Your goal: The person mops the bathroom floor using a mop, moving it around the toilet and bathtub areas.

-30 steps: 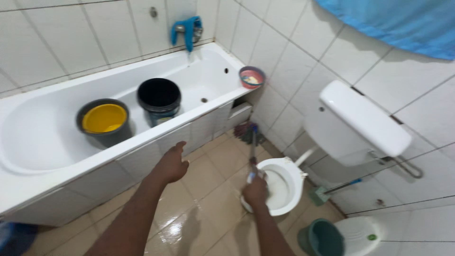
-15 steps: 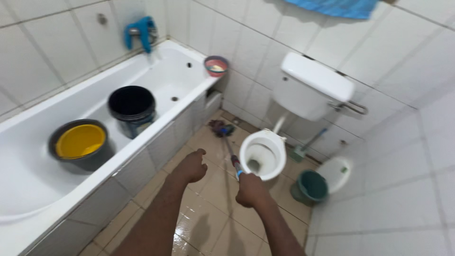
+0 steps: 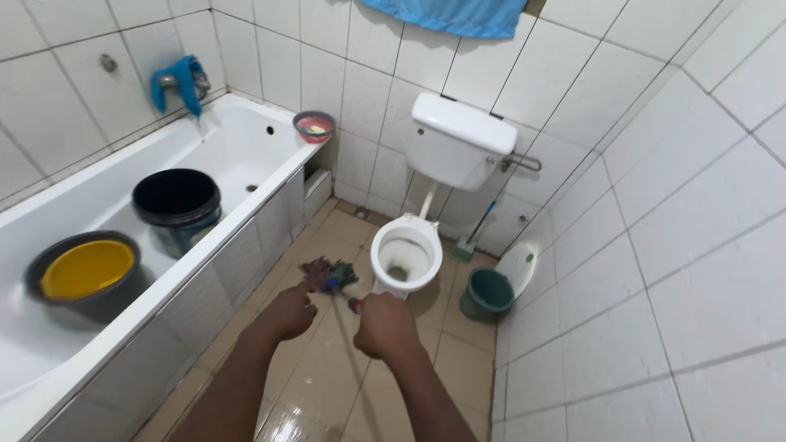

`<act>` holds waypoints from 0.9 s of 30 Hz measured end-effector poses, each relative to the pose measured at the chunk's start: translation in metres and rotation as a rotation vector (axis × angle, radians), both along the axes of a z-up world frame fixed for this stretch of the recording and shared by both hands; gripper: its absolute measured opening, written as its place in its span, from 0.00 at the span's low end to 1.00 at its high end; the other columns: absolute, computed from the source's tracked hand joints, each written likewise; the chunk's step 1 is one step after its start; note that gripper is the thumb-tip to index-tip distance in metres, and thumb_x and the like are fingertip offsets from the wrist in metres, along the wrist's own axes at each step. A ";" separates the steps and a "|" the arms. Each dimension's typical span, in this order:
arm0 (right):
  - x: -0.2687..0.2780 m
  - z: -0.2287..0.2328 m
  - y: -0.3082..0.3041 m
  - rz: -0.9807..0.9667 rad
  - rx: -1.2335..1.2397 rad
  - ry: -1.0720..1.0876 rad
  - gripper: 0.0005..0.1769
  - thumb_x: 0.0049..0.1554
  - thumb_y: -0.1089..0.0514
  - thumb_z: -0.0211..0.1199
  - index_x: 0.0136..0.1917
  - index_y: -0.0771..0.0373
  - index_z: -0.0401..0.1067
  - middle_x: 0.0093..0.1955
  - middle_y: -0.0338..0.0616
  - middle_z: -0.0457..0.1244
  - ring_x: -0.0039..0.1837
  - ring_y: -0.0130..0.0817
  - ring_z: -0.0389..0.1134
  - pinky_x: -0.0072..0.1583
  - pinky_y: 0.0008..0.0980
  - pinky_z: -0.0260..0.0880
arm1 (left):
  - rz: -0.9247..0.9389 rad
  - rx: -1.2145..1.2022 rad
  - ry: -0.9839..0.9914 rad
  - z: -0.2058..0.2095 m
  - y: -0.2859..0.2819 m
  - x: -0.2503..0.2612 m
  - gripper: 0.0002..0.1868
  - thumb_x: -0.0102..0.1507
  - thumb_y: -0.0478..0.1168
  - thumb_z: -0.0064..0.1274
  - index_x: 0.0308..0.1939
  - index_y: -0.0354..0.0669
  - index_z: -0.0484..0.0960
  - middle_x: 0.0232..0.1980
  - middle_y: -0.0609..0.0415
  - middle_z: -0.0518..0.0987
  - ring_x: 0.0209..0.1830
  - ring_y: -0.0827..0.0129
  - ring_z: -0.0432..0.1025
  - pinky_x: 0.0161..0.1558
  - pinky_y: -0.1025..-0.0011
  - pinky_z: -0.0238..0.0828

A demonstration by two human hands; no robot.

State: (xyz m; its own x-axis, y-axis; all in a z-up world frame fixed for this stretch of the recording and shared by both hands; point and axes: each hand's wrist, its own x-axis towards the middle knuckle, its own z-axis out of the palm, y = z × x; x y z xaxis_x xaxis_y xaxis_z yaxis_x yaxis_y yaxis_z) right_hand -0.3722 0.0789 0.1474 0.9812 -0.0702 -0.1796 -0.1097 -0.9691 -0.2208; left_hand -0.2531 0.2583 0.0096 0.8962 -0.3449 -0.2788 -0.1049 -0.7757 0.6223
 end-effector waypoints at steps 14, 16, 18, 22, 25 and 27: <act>-0.224 -0.049 -0.014 -0.230 0.148 0.371 0.09 0.47 0.63 0.69 0.41 0.71 0.76 0.40 0.56 0.71 0.40 0.40 0.76 0.45 0.38 0.77 | -0.125 0.250 0.330 0.041 0.111 -0.245 0.24 0.68 0.50 0.49 0.67 0.53 0.73 0.51 0.51 0.86 0.49 0.66 0.83 0.54 0.63 0.74; -0.236 0.004 0.002 -0.220 0.131 0.424 0.08 0.48 0.63 0.67 0.41 0.72 0.77 0.39 0.55 0.72 0.38 0.37 0.76 0.42 0.37 0.77 | -0.130 0.243 0.360 0.031 0.124 -0.254 0.23 0.68 0.49 0.49 0.66 0.53 0.75 0.50 0.50 0.87 0.48 0.66 0.82 0.52 0.63 0.75; -0.259 0.044 0.025 -0.188 0.079 0.444 0.08 0.49 0.64 0.64 0.41 0.73 0.78 0.38 0.55 0.73 0.37 0.36 0.76 0.42 0.35 0.77 | -0.128 0.195 0.421 0.015 0.139 -0.262 0.21 0.68 0.47 0.49 0.65 0.52 0.76 0.51 0.53 0.86 0.47 0.67 0.82 0.50 0.61 0.76; -0.280 0.083 0.081 -0.164 0.076 0.380 0.09 0.50 0.66 0.61 0.40 0.75 0.78 0.37 0.58 0.73 0.35 0.38 0.76 0.41 0.35 0.77 | -0.182 0.089 0.340 -0.015 0.182 -0.277 0.23 0.61 0.39 0.57 0.61 0.49 0.79 0.51 0.55 0.85 0.44 0.67 0.82 0.46 0.62 0.80; -0.282 0.065 0.116 -0.218 0.104 0.311 0.07 0.49 0.66 0.62 0.40 0.75 0.76 0.37 0.58 0.71 0.35 0.40 0.76 0.41 0.37 0.78 | -0.153 0.166 0.333 -0.022 0.231 -0.295 0.19 0.65 0.43 0.52 0.60 0.48 0.80 0.50 0.55 0.87 0.41 0.68 0.83 0.47 0.65 0.78; -0.297 0.027 0.136 -0.259 0.116 0.278 0.07 0.49 0.67 0.62 0.41 0.74 0.75 0.36 0.57 0.70 0.36 0.42 0.76 0.42 0.38 0.78 | -0.123 0.186 0.375 -0.020 0.268 -0.319 0.18 0.67 0.45 0.51 0.60 0.47 0.80 0.50 0.54 0.86 0.41 0.67 0.82 0.48 0.65 0.79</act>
